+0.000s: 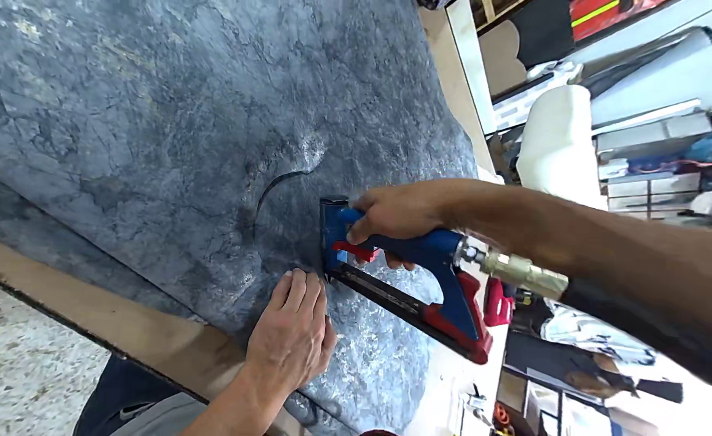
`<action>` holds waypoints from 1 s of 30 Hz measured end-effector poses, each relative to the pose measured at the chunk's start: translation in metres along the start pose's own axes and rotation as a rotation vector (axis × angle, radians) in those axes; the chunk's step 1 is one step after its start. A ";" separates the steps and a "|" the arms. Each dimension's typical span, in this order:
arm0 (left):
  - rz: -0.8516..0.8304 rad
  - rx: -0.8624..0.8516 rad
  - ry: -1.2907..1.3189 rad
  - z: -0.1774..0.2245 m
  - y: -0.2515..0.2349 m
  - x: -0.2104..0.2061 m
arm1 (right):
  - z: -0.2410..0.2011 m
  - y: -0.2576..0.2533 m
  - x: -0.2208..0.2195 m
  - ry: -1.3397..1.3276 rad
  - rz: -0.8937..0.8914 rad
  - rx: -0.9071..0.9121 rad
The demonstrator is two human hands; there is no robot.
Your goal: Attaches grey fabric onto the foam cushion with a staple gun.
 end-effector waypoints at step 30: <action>-0.356 -0.166 -0.010 -0.020 -0.008 0.007 | -0.023 -0.010 -0.010 0.045 -0.011 -0.044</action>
Point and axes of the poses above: each hand's wrist, its own y-axis away from the middle knuckle, its own x-axis out of the back of the hand, z = x × y, the point moved 8 cm from there along -y, towards the middle knuckle, and after that the axes turned 4 degrees about -z, right-handed, at the moved point
